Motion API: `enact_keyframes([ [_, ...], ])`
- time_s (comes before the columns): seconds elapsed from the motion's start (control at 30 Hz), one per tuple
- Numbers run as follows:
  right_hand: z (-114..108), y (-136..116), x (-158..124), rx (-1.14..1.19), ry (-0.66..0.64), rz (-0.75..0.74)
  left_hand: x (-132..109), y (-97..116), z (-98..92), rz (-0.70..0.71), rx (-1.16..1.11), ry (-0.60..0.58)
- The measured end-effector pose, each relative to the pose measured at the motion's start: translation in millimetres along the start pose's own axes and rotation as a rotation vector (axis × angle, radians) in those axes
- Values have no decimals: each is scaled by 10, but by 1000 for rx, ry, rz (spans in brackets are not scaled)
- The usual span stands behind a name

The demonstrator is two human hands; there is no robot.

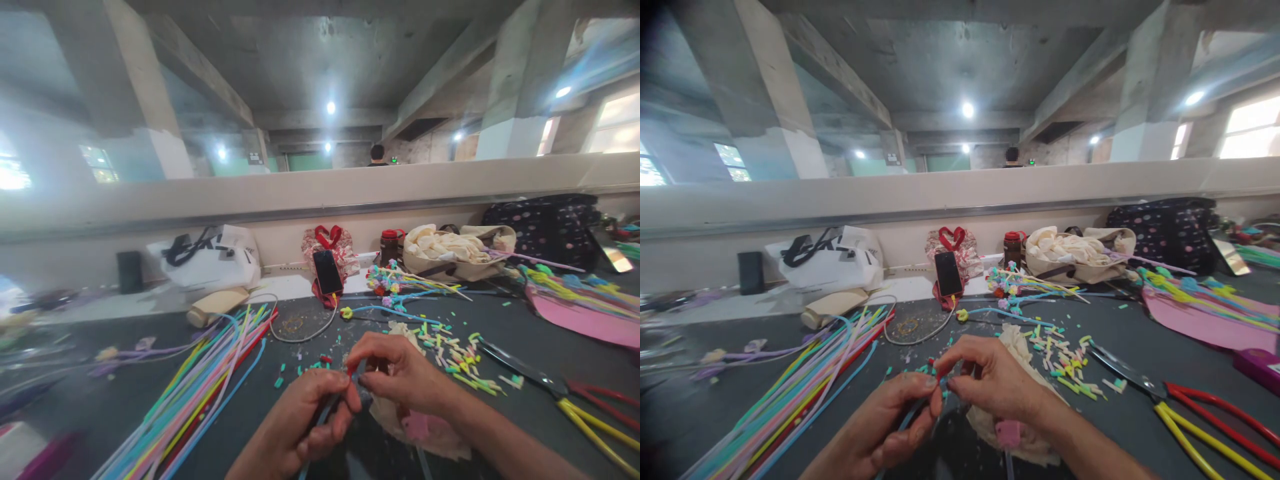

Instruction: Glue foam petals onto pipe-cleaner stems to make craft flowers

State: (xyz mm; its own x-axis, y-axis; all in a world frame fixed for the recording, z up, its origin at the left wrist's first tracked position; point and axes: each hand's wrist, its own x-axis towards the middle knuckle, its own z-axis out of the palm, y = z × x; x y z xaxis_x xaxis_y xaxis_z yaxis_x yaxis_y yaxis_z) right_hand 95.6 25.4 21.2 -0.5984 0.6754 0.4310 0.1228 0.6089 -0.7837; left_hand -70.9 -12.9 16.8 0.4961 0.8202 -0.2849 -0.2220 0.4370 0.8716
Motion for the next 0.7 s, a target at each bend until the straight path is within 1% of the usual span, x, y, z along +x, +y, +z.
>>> enact_keyframes([
  [0.13,23,-20,-13,-33,-20,-26,30,-28,-17,-22,-7,-34],
  [0.27,42,-34,-36,-53,-11,27,41,-47,-25,-50,-26,-31],
  [0.4,47,-2,-35,37,-35,96,29,-55,-28,-51,-37,-23],
  [0.47,45,4,-29,54,-48,105,30,-64,-26,-62,-28,-30],
  [0.57,41,-13,-23,29,-63,101,43,-76,-13,-62,-5,-44],
  [0.7,48,-22,-21,3,-58,144,51,-74,5,-28,45,-27],
])
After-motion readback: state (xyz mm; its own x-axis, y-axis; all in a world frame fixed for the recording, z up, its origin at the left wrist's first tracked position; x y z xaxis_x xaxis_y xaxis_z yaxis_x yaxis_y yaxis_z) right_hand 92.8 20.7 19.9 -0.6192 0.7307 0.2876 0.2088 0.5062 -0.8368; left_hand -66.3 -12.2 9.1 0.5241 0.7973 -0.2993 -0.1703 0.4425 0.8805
